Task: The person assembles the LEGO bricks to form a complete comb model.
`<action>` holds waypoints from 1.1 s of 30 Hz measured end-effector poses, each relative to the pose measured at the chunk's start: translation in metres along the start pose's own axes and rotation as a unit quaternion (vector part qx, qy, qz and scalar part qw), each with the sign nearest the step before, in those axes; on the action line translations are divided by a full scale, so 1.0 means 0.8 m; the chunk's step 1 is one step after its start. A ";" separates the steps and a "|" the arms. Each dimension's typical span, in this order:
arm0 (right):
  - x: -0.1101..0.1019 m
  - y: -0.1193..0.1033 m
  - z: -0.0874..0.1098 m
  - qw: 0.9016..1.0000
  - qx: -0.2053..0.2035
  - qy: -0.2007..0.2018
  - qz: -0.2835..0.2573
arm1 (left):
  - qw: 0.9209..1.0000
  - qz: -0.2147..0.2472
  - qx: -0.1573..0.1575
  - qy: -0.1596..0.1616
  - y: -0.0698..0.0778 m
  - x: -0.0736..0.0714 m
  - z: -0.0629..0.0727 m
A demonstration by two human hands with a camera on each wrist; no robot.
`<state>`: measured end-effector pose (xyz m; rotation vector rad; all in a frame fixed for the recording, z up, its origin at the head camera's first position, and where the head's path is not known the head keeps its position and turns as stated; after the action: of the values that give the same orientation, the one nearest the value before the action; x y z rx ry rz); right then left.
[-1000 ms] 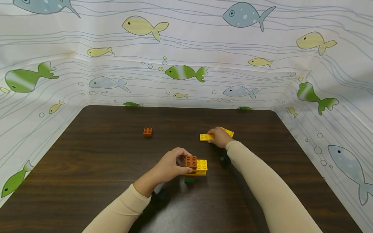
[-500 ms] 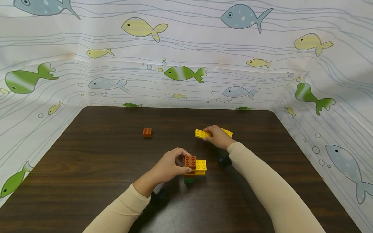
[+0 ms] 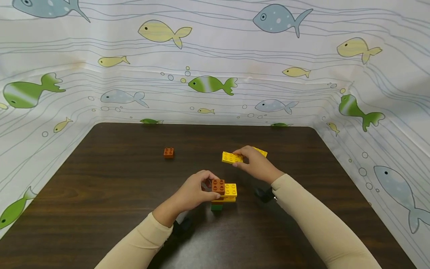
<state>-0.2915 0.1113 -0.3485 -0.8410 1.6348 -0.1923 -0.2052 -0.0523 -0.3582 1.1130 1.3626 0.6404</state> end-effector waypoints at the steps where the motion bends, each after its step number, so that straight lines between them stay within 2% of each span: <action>1: -0.003 -0.004 0.004 1.000 -0.006 0.003 -0.002 | 1.000 0.000 0.000 0.000 0.000 0.000 0.000; 6: -0.015 -0.023 0.022 0.999 -0.033 0.017 -0.015 | 1.000 0.002 -0.003 -0.001 -0.001 0.000 0.000; 12: -0.022 -0.040 0.043 0.997 -0.046 0.028 -0.050 | 1.000 -0.001 -0.008 0.002 -0.003 0.001 0.000; 18: -0.024 -0.052 0.059 0.994 -0.068 0.027 -0.076 | 1.000 -0.001 -0.013 0.007 -0.004 0.001 -0.001; 30: -0.022 -0.068 0.076 0.991 -0.095 0.028 -0.092 | 1.000 -0.006 -0.020 0.007 -0.005 0.000 -0.001; 33: -0.022 -0.073 0.078 0.990 -0.099 0.027 -0.093 | 1.000 -0.007 -0.014 0.007 -0.005 -0.001 -0.001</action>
<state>-0.2106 0.1000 -0.3186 -1.1503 1.6441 -0.1867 -0.2068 -0.0541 -0.3611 1.0781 1.3681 0.6559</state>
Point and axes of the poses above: each hand's wrist, its own z-axis away from the middle knuckle, its own x-axis out of the palm, y = z × x, the point moved 8 cm from there along -z, towards the middle knuckle, and after that the axes turned 14 degrees about y, right-handed, at the moved point
